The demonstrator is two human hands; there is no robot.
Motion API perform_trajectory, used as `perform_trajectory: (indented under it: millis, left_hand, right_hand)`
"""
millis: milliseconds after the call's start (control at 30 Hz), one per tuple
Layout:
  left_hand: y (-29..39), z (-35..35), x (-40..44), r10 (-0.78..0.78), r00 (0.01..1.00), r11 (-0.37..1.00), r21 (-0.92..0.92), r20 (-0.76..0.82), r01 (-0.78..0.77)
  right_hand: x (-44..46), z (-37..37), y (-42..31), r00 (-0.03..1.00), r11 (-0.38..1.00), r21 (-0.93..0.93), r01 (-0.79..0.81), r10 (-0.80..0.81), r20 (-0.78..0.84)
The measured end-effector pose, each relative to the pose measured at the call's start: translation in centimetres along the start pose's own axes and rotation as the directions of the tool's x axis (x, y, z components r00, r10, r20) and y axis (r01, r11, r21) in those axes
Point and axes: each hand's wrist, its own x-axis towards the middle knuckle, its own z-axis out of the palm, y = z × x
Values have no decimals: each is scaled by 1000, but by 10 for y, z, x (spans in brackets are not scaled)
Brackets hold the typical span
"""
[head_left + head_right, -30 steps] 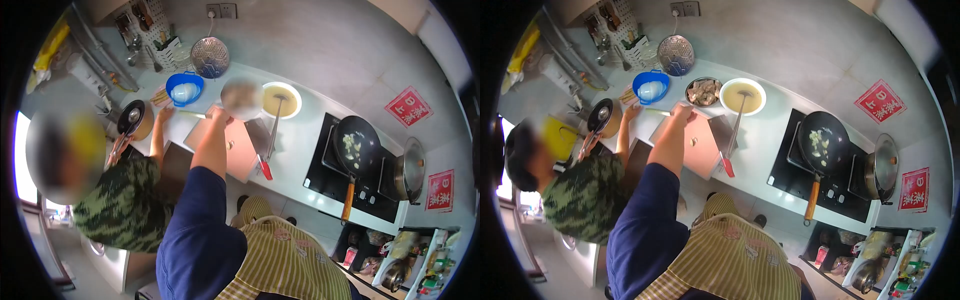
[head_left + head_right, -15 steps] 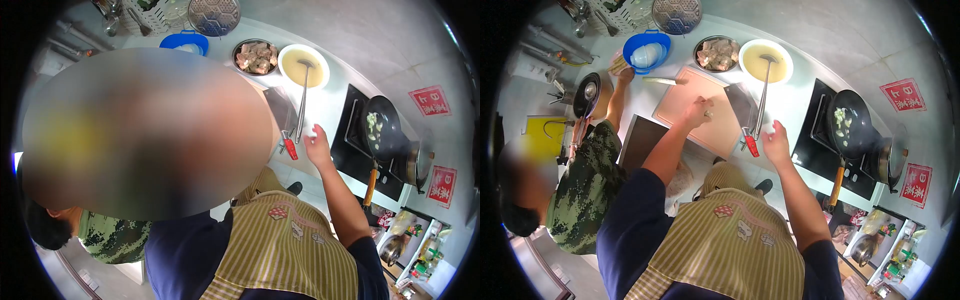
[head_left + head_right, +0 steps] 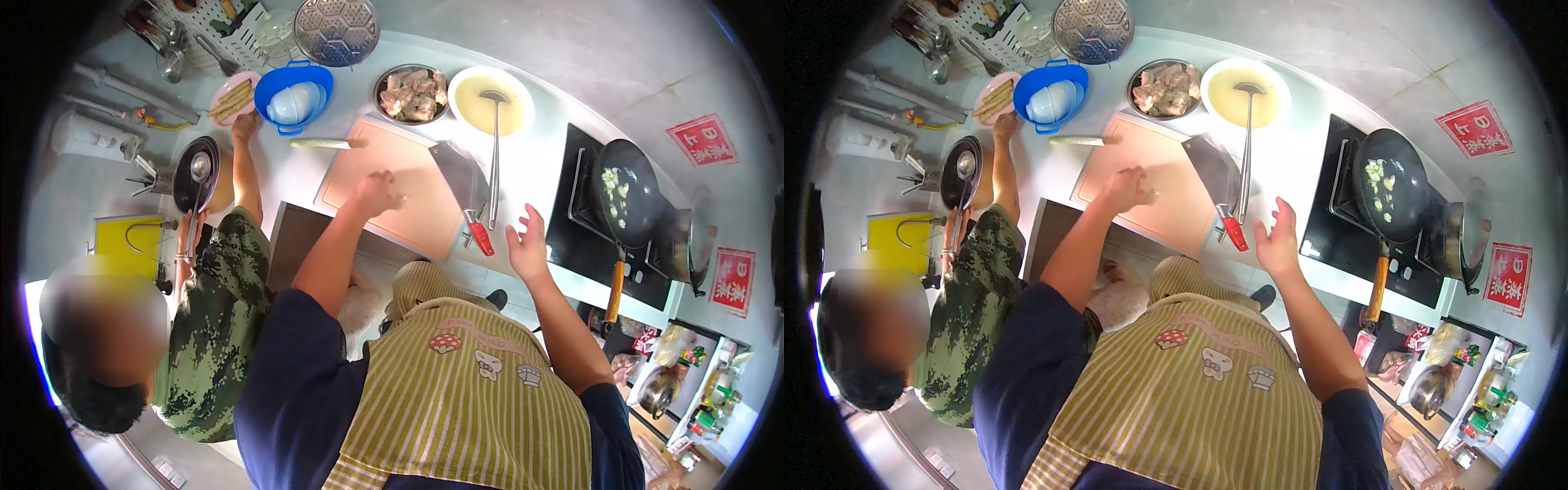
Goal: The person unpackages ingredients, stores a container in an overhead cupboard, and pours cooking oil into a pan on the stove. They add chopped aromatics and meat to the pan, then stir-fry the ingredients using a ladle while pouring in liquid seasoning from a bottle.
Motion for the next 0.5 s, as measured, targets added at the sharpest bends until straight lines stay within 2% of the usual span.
perform_trajectory:
  millis: [67,167,233,300,367,400,433,467,500]
  left_hand:
    - [2,8,-7,-97,992,995,25,81,95]
    - [1,26,-10,-91,995,990,103,-34,94]
    - [-16,39,-7,192,964,948,290,-185,-133]
    - [15,9,-7,-84,996,995,-46,36,85]
    - [88,-6,3,52,993,955,-286,-103,-80]
    - [133,5,16,194,970,871,-428,-149,-240]
    - [196,-7,24,322,946,875,-371,-33,-311]
    - [231,12,48,470,879,823,-323,-78,-468]
    - [280,18,64,549,833,757,-381,-71,-531]
  right_hand:
    - [-12,-1,8,999,1000,-1,-20,20,25]
    - [-23,2,14,998,999,21,-26,24,64]
    - [-33,4,14,996,999,37,-24,21,85]
    - [-47,-1,19,988,995,87,-48,34,151]
    - [-67,3,56,976,995,4,98,-97,195]
    - [-78,-12,50,955,1000,17,-15,9,296]
    - [-86,-26,42,912,992,29,-121,99,399]
    - [-98,-26,52,918,993,-35,-117,121,377]
    - [-113,-23,67,923,989,-94,-115,141,357]
